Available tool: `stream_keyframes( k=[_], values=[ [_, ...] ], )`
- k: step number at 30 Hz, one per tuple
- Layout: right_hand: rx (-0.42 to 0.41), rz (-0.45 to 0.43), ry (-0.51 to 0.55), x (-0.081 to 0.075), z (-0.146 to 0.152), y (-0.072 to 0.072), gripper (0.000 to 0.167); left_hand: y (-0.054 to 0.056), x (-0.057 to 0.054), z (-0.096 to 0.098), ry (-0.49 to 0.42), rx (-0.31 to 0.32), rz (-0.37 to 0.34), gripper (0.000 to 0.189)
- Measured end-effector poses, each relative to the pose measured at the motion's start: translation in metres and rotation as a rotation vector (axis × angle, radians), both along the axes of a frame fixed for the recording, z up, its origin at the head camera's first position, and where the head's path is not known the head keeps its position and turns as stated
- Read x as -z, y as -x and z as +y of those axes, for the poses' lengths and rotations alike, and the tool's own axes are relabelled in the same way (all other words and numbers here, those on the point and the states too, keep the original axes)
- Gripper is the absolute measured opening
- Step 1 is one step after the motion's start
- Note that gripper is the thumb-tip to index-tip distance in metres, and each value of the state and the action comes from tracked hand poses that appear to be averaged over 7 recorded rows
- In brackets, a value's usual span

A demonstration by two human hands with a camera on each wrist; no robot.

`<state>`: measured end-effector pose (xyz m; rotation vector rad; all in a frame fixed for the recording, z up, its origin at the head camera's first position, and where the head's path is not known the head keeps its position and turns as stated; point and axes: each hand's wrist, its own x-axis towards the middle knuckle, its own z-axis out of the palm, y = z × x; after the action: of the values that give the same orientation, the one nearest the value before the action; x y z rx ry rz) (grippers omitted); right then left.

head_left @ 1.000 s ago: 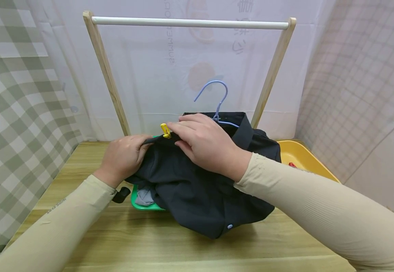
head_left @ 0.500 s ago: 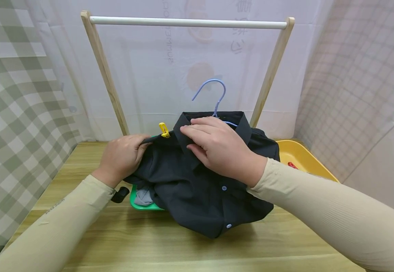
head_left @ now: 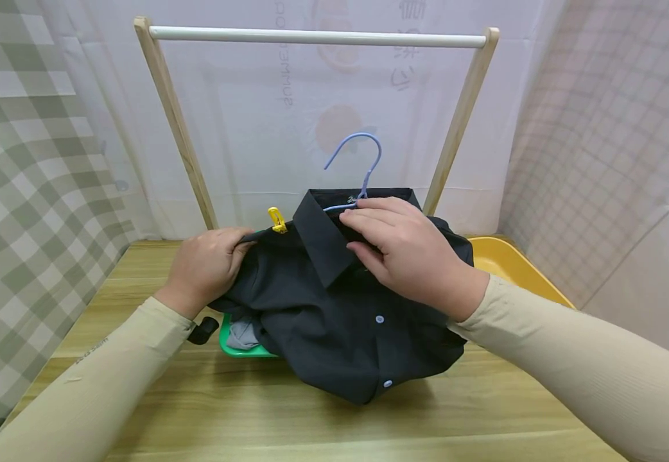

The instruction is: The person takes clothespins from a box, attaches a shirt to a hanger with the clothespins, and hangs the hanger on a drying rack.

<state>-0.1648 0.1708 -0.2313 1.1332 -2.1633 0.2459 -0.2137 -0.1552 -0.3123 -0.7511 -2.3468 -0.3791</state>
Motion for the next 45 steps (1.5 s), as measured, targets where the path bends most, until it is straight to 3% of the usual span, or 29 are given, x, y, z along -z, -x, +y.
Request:
stream_keyframes(
  k=[8, 15, 32, 40, 45],
  values=[
    [0.013, 0.026, 0.040, 0.002, 0.024, -0.001, 0.037, 0.000, 0.000, 0.000, -0.005, 0.000, -0.001, 0.020],
    [0.062, -0.015, 0.091, 0.007, 0.049, -0.002, 0.037, 0.000, 0.000, 0.000, -0.004, -0.001, 0.001, 0.021],
    [0.308, -0.048, 0.180, 0.024, 0.114, 0.004, 0.034, 0.000, -0.001, 0.001, -0.009, -0.005, -0.001, 0.021],
    [0.434, -0.121, 0.186, 0.032, 0.149, 0.014, 0.032, 0.001, 0.002, 0.000, -0.016, -0.005, 0.010, 0.021],
    [0.557, -0.223, 0.123, 0.035, 0.172, 0.019, 0.030, 0.001, 0.001, 0.000, -0.016, -0.005, 0.011, 0.020]
  ],
)
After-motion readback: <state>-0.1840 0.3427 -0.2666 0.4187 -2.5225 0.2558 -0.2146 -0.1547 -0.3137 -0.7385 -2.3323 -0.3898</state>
